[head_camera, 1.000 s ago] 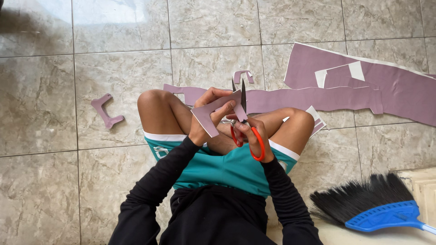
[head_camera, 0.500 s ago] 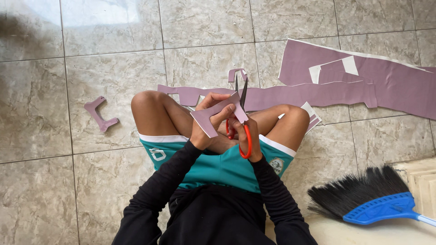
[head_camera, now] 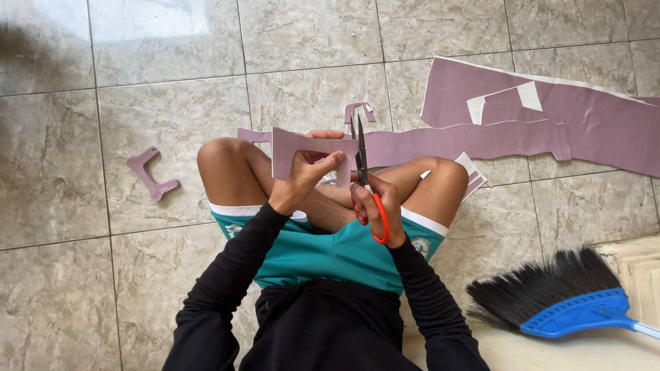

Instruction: The person sits on a tiled floor and cuts shapes out of mauve paper or sticker sheets with red-handled scissors, working on one piece at a time on their lap. They trim curved outlines, set finished cutouts aside on the floor, and pick up the next sheet to continue cutting.

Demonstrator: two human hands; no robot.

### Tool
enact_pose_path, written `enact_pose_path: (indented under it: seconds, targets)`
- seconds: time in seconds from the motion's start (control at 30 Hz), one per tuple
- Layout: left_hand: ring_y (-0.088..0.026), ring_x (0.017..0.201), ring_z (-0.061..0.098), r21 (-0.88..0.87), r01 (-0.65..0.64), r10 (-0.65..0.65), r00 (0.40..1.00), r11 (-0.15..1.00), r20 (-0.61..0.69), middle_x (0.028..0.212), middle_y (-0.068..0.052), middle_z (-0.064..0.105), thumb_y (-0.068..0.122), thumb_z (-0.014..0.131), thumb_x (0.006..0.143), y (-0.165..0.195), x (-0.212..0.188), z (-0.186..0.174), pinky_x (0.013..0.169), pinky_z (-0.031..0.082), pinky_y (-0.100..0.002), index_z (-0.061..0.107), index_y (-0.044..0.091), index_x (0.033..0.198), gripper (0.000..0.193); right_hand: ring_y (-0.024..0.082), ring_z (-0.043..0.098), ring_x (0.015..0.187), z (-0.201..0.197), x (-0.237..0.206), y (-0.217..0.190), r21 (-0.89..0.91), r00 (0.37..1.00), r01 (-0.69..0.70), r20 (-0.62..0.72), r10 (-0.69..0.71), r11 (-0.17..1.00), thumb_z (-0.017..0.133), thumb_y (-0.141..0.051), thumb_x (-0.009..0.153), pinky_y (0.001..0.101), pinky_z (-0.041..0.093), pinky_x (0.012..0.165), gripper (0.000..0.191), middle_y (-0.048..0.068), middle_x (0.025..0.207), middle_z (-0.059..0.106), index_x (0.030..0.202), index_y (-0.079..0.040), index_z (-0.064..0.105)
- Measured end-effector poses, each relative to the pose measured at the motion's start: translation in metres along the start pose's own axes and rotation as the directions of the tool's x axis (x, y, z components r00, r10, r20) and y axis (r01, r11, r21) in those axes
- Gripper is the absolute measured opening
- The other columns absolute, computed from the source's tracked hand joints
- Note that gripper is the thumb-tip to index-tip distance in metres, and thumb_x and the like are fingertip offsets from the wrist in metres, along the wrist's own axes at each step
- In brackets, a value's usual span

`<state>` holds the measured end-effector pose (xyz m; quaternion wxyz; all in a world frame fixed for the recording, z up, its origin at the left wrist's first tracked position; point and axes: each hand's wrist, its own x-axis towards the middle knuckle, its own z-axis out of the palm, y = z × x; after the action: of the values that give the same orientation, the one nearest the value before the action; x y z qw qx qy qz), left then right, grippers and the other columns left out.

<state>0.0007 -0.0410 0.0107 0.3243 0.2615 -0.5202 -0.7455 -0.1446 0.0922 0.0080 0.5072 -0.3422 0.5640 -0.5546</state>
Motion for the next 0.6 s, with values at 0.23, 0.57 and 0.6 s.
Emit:
enact_pose_path:
  seconds: [0.23, 0.57, 0.6]
  targets:
    - [-0.013, 0.101, 0.072, 0.04, -0.029, 0.031, 0.998, 0.999, -0.062, 0.109, -0.011, 0.074, 0.011, 0.073, 0.097, -0.005, 0.003, 0.002, 0.089, 0.061, -0.027, 0.06, -0.003, 0.127, 0.035, 0.008, 0.05, 0.056, 0.004, 0.001, -0.004, -0.178, 1.0, 0.008, -0.015, -0.011, 0.984, 0.062, -0.03, 0.098, 0.0239, 0.043, 0.051, 0.042, 0.002, 0.069, 0.053, 0.124, 0.002, 0.067]
    - [-0.013, 0.093, 0.074, 0.056, 0.004, -0.001, 0.999, 0.998, -0.048, 0.101, -0.01, 0.076, 0.01, 0.075, 0.096, 0.002, -0.002, 0.009, 0.085, 0.062, -0.027, 0.063, -0.003, 0.123, 0.033, 0.012, 0.057, 0.072, 0.001, 0.009, -0.003, -0.283, 0.992, 0.123, 0.019, -0.123, 0.951, 0.062, -0.031, 0.101, 0.0261, 0.05, 0.064, 0.038, 0.004, 0.086, 0.06, 0.12, 0.002, 0.064]
    - [-0.013, 0.092, 0.074, 0.06, 0.009, -0.007, 0.999, 0.998, -0.035, 0.101, -0.01, 0.076, 0.01, 0.075, 0.096, 0.004, -0.001, 0.009, 0.085, 0.062, -0.026, 0.063, -0.004, 0.123, 0.033, 0.011, 0.056, 0.071, 0.001, 0.009, -0.003, -0.289, 0.992, 0.124, 0.019, -0.124, 0.949, 0.062, -0.031, 0.101, 0.0258, 0.049, 0.064, 0.038, 0.003, 0.084, 0.06, 0.121, 0.001, 0.064]
